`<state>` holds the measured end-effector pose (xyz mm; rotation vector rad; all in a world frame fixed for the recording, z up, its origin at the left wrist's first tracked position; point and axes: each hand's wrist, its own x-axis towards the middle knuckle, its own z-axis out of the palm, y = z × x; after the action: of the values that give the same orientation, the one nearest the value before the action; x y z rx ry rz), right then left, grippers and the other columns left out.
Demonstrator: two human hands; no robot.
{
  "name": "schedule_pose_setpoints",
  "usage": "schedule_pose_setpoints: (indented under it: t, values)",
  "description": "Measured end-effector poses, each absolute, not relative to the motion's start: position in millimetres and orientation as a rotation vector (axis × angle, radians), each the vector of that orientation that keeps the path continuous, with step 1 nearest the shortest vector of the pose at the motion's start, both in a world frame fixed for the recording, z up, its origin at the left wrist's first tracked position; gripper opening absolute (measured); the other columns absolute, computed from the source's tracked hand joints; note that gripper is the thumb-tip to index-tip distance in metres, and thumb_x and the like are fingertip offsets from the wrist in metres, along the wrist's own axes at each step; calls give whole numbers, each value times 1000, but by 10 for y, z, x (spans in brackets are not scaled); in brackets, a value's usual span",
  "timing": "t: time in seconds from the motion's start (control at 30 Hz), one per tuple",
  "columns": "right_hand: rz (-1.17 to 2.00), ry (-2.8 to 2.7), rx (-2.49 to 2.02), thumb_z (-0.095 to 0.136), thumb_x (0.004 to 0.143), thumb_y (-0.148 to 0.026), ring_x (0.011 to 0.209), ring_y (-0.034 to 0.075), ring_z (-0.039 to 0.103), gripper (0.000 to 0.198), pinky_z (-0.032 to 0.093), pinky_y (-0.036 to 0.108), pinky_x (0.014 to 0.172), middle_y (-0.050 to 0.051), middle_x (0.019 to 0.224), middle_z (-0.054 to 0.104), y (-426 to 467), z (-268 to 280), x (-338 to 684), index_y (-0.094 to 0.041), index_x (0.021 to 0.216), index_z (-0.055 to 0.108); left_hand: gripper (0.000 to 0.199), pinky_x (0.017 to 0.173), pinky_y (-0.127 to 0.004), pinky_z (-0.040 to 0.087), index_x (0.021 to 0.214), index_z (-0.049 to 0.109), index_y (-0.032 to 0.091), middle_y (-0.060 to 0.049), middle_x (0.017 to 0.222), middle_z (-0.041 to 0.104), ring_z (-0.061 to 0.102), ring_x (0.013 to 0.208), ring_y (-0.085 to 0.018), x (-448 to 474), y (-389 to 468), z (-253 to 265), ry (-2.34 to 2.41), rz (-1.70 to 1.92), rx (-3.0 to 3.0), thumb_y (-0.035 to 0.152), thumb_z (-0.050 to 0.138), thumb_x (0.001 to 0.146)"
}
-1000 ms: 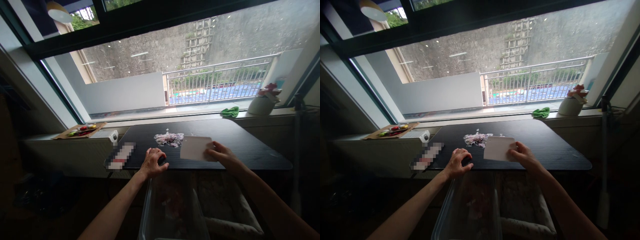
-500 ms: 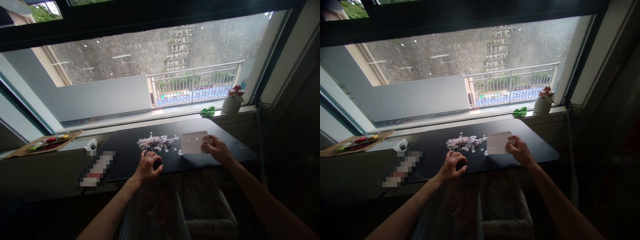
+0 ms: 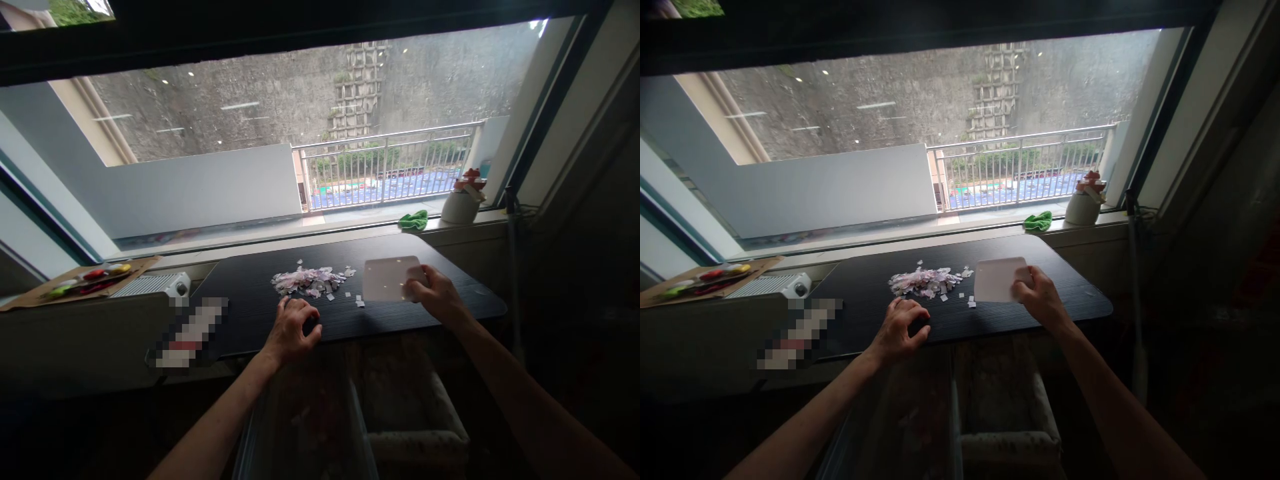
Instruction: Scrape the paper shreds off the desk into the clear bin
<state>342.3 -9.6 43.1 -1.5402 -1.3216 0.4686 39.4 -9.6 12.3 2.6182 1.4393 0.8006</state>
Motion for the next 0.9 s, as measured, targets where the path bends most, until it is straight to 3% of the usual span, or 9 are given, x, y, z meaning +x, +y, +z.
schedule_pose_setpoints:
  t: [0.17,0.33,0.9]
  values:
    - [553,-1392,-1553,54,67,-28,61,16,56,21,44,26,51,2,72,62,-128,430,3446,-18,85,58,13,108,-57,25,84,61,21,-3,88,61,59,91,-23,394,-96,119,1439,816,2615,29,56,75]
    - [443,-1326,-1549,56,68,-28,66,16,58,20,46,28,57,2,74,63,-70,453,3483,-19,86,58,12,108,-57,25,85,60,22,-2,88,61,57,92,-22,388,-88,100,1428,838,2625,29,56,75]
    - [867,-1298,-1379,61,64,-19,66,15,61,18,50,26,60,2,76,66,300,406,3181,-18,82,61,14,110,-56,23,87,61,21,-3,90,60,58,94,-22,401,-99,106,1452,803,2609,28,56,75]
